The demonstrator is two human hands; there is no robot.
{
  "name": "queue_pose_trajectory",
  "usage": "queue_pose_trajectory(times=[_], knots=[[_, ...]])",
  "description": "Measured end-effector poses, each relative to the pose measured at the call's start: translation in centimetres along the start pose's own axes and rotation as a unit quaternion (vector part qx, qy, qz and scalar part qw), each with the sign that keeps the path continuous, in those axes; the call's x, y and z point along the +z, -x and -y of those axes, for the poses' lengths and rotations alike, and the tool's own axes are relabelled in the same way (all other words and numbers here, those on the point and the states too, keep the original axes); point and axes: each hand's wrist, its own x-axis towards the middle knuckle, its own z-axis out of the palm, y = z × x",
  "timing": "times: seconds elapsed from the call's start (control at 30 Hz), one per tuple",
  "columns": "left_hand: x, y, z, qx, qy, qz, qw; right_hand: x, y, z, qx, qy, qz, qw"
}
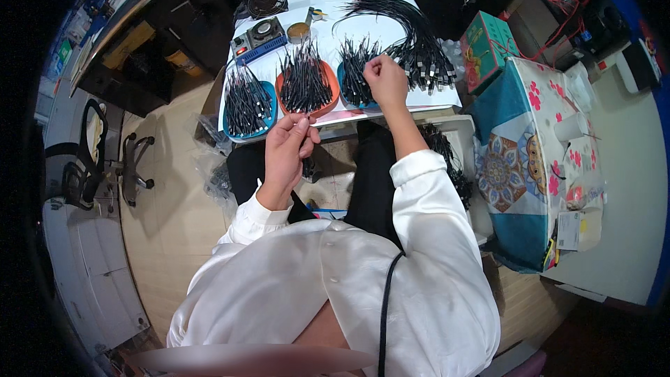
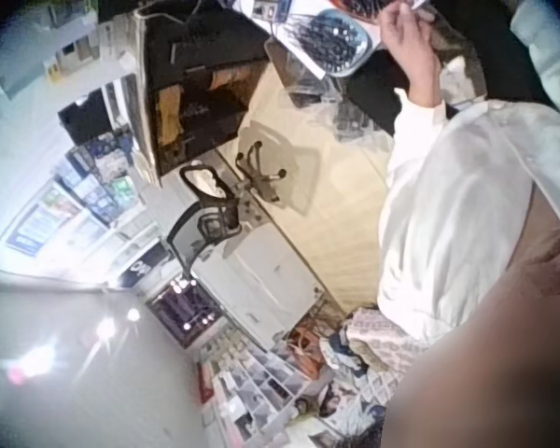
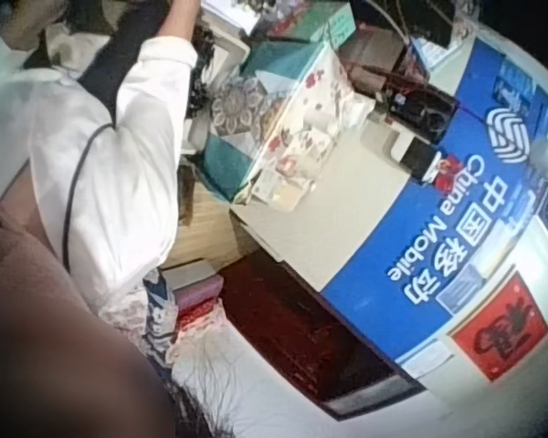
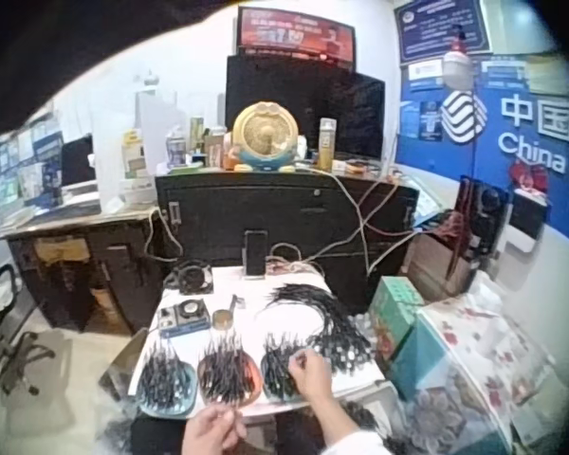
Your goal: The person repeatedly picks up black wires and small connectors from bowls on a table, attaches the connectors to the wire ends, and places the finished units into a pile. The process is continuous and repetitive.
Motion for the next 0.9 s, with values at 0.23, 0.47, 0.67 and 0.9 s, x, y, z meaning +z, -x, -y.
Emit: queue_pose_trajectory(times=[0.23,0.47,0.67,0.9], knots=[[0.9,1.9,-1.5,0.012,0.011,0.049,0.999,-5.8,7.1,7.9,0.066,-0.408,0.196,0.889],[1.7,4.2,-2.5,0.002,0.020,0.090,0.996,-7.8,10.7,12.1,0.067,-0.495,0.270,0.824],[1.9,5.6,-2.2,0.099,-0.123,0.048,0.986,-8.6,13.0,13.8,0.014,-0.341,0.180,0.922],[2.1,6.9,-2.3,0.149,-0.134,0.093,0.975,-9.7,12.9,13.2,0.121,-0.598,0.304,0.731]])
